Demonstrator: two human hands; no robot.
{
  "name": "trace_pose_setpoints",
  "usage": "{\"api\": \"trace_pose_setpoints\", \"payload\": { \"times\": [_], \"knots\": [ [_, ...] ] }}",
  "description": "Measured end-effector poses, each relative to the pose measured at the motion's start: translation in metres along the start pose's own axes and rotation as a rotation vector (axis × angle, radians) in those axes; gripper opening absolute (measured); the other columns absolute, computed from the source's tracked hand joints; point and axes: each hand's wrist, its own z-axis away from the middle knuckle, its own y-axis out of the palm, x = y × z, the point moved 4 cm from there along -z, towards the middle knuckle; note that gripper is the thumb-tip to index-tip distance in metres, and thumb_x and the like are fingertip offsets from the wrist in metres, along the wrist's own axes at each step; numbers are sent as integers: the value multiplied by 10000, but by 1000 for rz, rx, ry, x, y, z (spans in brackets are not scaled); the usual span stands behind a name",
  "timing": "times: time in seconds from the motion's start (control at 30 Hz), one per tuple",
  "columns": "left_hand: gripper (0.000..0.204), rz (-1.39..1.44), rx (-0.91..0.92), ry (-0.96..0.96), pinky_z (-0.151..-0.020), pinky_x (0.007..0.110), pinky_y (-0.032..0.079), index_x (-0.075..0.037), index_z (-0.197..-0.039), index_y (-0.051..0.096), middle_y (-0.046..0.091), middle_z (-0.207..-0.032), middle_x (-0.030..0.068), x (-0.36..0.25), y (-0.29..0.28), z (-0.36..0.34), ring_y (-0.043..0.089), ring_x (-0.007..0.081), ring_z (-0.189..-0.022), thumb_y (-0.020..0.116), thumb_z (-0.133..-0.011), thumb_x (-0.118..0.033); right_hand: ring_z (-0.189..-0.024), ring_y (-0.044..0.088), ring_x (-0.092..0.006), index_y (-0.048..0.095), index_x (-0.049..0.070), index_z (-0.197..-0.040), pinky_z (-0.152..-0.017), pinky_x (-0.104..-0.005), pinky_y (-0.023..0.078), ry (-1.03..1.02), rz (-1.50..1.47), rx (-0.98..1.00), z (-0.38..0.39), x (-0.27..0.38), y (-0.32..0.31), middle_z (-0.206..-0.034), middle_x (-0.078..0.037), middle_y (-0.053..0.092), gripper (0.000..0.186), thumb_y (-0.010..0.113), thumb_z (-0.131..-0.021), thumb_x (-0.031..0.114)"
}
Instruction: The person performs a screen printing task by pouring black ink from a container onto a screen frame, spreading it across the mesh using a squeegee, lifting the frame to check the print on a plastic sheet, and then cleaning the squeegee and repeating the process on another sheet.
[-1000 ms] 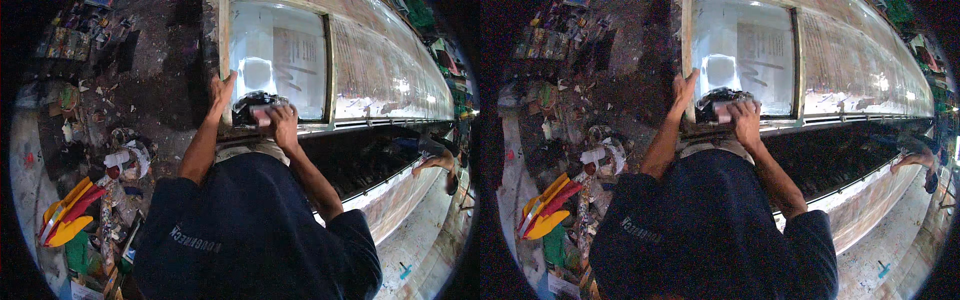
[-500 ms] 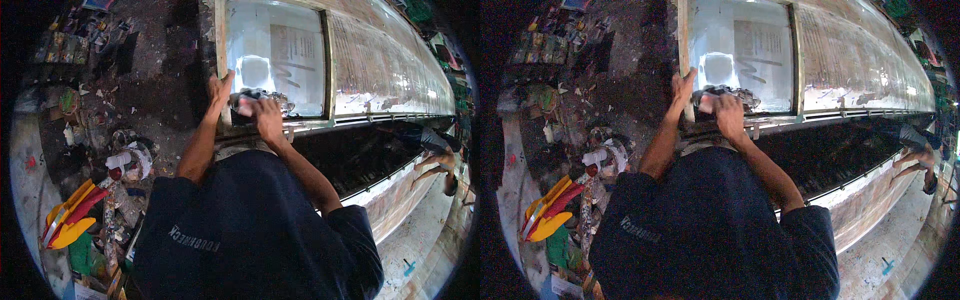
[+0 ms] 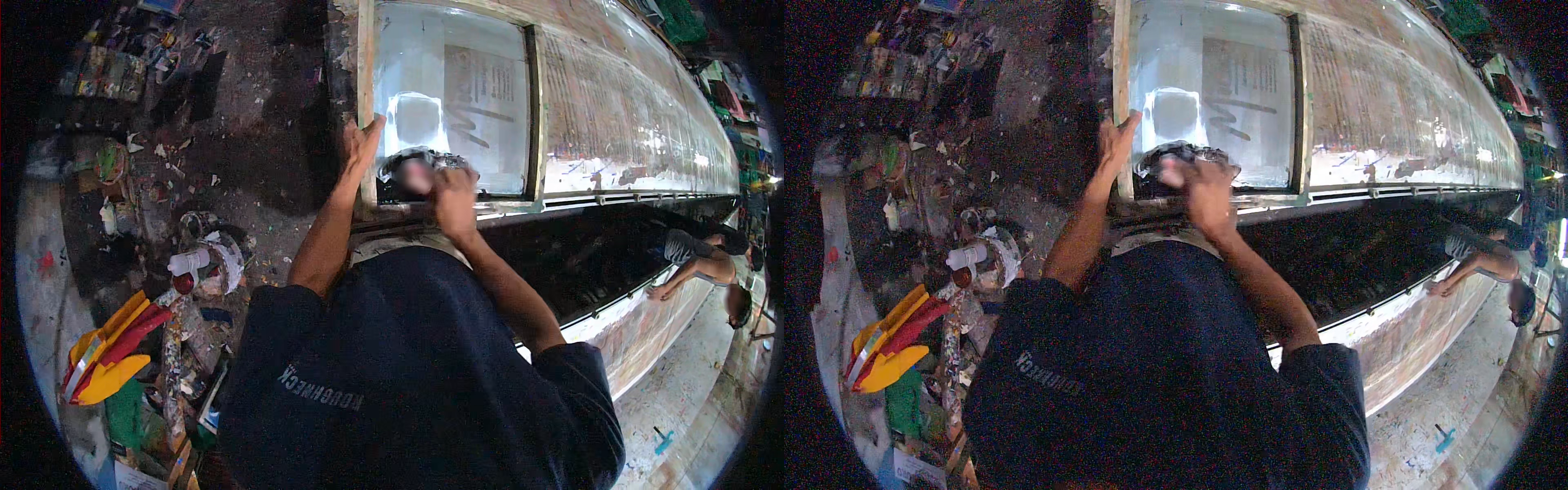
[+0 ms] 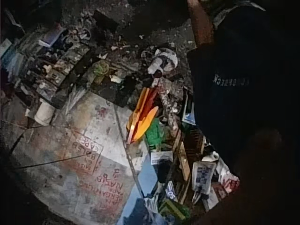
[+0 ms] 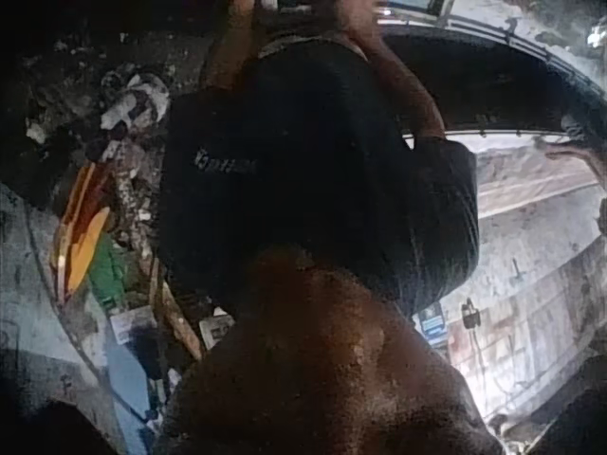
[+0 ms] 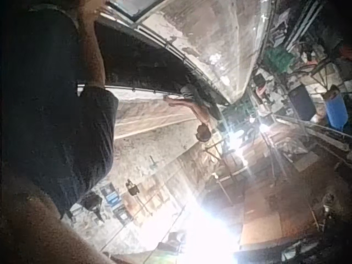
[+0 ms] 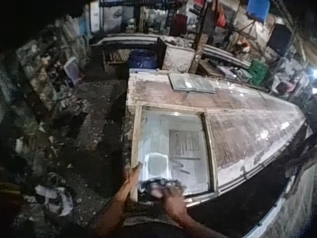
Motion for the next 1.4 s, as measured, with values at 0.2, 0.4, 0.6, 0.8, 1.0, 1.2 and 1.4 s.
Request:
{"api": "trace_pose_setpoints", "payload": {
  "times": [0.2, 0.4, 0.6, 0.8, 1.0, 1.2, 1.4],
  "knots": [
    [819, 126, 209, -143, -962, 464, 505, 140, -1236, 593, 644, -1189, 358, -8, -5, 4, 635, 449, -1141, 751, -810, -540, -1103, 584, -185, 707, 190, -1168, -1179, -619, 237, -396, 206, 209, -1, -3, 3, -1073, 11, 633, 316, 640, -859, 197],
    [871, 116, 142, -66, -1008, 473, 489, 178, -1274, 552, 602, -1249, 394, 6, 3, 0, 599, 493, -1191, 748, -809, -532, -1125, 582, -237, 716, 171, -1185, -1093, -516, 378, -119, 214, 333, -10, -83, -43, -1147, -35, 658, 407, 700, -779, 158],
    [855, 81, 143, -111, -964, 469, 513, 158, -1283, 565, 632, -1218, 369, 5, 4, -1, 636, 455, -1150, 745, -807, -529, -837, 702, -412, 767, 50, -1017, -801, -481, 543, 312, -194, 530, -58, -86, -16, -913, -229, 733, 568, 772, -802, 575],
    [667, 197, 250, 36, -910, 427, 510, 56, -1250, 654, 711, -1070, 272, -10, -6, 13, 669, 421, -1004, 655, -916, -521, -845, 729, -357, 773, 50, -1003, -795, -455, 553, 200, -377, 528, -55, -124, 6, -927, -176, 761, 474, 800, -804, 479],
    [644, 113, 255, 26, -871, 442, 512, 80, -1177, 680, 716, -1080, 269, -12, -7, 11, 684, 381, -1017, 660, -916, -509, -662, 610, -115, 714, -18, -1194, -568, -292, 451, 315, -859, 592, -29, -155, 26, -848, -52, 720, 406, 676, -794, 47],
    [701, 165, 258, -39, -837, 449, 524, 79, -1124, 696, 720, -1061, 271, -18, -7, 9, 698, 370, -985, 701, -862, -572, -856, 715, -370, 734, 10, -1024, -784, -446, 546, 128, -255, 599, -65, -57, 61, -923, -221, 735, 353, 790, -749, 226],
    [696, 94, 235, -131, -835, 441, 536, 77, -1086, 707, 729, -1018, 260, -12, -4, 6, 707, 359, -951, 710, -860, -581, -897, 722, -334, 748, 56, -1000, -831, -431, 552, 110, -202, 763, -76, -56, 21, -958, -195, 745, 309, 824, -760, 236]
  ]
}}
